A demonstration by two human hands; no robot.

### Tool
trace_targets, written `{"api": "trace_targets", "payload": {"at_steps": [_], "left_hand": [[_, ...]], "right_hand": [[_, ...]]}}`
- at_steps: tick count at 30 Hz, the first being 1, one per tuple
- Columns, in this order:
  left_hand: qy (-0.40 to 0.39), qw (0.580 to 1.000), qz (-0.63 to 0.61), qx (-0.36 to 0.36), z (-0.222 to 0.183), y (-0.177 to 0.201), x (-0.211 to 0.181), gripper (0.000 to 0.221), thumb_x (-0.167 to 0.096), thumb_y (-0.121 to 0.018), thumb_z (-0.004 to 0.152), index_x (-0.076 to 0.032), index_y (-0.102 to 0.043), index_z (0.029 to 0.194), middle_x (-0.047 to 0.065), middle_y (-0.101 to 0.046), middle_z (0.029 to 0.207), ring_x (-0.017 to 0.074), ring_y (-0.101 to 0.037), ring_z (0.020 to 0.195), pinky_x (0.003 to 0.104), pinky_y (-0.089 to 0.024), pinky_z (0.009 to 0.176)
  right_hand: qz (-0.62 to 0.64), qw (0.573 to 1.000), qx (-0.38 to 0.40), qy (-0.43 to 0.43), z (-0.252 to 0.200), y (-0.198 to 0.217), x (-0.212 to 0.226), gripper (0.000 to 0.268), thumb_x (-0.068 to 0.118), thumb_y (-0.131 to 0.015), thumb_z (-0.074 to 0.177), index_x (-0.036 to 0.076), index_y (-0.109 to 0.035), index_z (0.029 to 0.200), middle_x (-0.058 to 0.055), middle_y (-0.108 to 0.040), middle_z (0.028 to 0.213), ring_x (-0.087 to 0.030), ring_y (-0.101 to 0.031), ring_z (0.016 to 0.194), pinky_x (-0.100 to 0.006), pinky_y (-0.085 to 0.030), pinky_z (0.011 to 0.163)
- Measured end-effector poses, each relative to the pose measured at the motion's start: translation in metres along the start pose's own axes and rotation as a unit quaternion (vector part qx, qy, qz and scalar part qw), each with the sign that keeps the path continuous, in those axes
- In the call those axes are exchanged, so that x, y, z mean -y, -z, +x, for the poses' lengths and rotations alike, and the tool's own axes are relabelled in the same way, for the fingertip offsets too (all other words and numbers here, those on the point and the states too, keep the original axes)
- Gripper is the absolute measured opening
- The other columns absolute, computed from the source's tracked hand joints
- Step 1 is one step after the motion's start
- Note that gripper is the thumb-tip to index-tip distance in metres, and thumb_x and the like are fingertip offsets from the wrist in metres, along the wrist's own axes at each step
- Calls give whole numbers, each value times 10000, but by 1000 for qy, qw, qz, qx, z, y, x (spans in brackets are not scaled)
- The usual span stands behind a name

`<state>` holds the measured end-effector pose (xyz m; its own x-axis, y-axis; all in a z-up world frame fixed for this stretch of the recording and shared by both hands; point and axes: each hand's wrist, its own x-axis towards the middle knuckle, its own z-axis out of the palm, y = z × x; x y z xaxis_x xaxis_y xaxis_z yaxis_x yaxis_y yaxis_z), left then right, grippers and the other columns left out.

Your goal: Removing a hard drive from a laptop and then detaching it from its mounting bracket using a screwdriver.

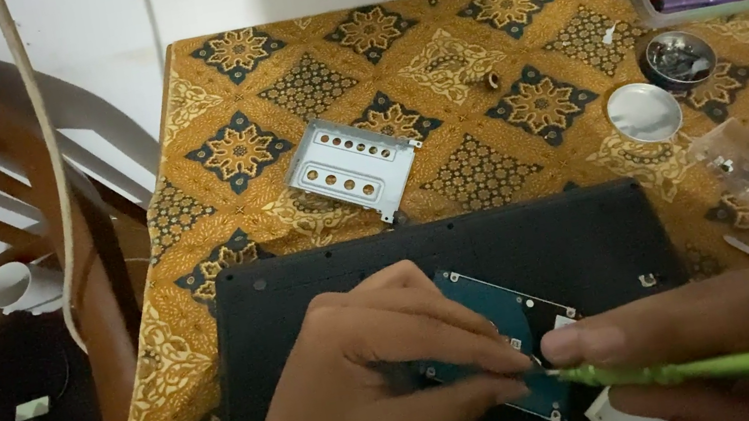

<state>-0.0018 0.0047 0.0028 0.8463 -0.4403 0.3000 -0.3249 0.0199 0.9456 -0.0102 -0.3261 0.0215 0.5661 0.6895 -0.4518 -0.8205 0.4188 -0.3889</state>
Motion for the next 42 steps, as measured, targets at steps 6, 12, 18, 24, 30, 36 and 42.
{"api": "trace_targets", "payload": {"at_steps": [6,12,18,24,30,36,42], "left_hand": [[1,1000,11,-3,1,0,-1,131,-219,-830,858,-189,-816,985,18,-834,944,136,-706,861,283,-588,745],[-11,999,33,-1,2,-1,1,121,-180,-832,864,-168,-815,983,35,-834,944,150,-674,813,307,-554,735],[-48,985,165,-12,0,-7,16,114,-234,-830,870,-188,-823,974,-27,-815,920,142,-626,793,299,-540,674],[-13,979,196,48,-2,-9,25,216,-298,-793,890,-183,-811,1072,-6,-795,1033,243,-552,902,418,-503,759],[45,961,248,115,1,-7,16,243,-253,-682,921,-254,-832,1112,60,-617,1403,419,-418,1185,679,-316,774],[49,961,246,118,1,-5,19,214,-231,-703,944,-244,-821,1122,63,-576,1439,416,-395,1265,741,-306,777],[39,954,275,109,2,-3,18,220,-307,-794,866,-229,-832,1069,38,-607,1404,382,-406,1257,658,-281,852]], "right_hand": [[-11,1000,-6,26,8,6,-6,708,217,-836,1002,-219,-761,1555,-377,-528,1609,-610,-275,1348,-823,-210,1013],[-117,989,62,71,26,-12,-10,579,266,-738,1085,-120,-693,1514,-358,-495,1607,-503,-230,1455,-732,-193,1108],[-813,572,41,105,47,22,-13,578,257,-744,922,264,-612,1485,121,-678,1495,-57,-742,1265,-275,-611,995],[-727,639,36,248,32,-20,-21,837,542,-822,843,298,-427,1540,-86,-567,1611,-363,-614,1477,-655,-590,1103],[-780,599,-15,181,38,-21,-20,1065,649,-925,703,369,-419,1598,-4,-505,1664,-303,-531,1487,-620,-502,1024],[-755,636,23,161,44,-33,-15,1044,711,-811,776,375,-286,1613,-37,-582,1594,-331,-708,1353,-627,-605,893],[-761,620,27,187,44,-46,-13,933,772,-664,840,323,-383,1608,-56,-626,1573,-313,-695,1379,-566,-593,895]]}}
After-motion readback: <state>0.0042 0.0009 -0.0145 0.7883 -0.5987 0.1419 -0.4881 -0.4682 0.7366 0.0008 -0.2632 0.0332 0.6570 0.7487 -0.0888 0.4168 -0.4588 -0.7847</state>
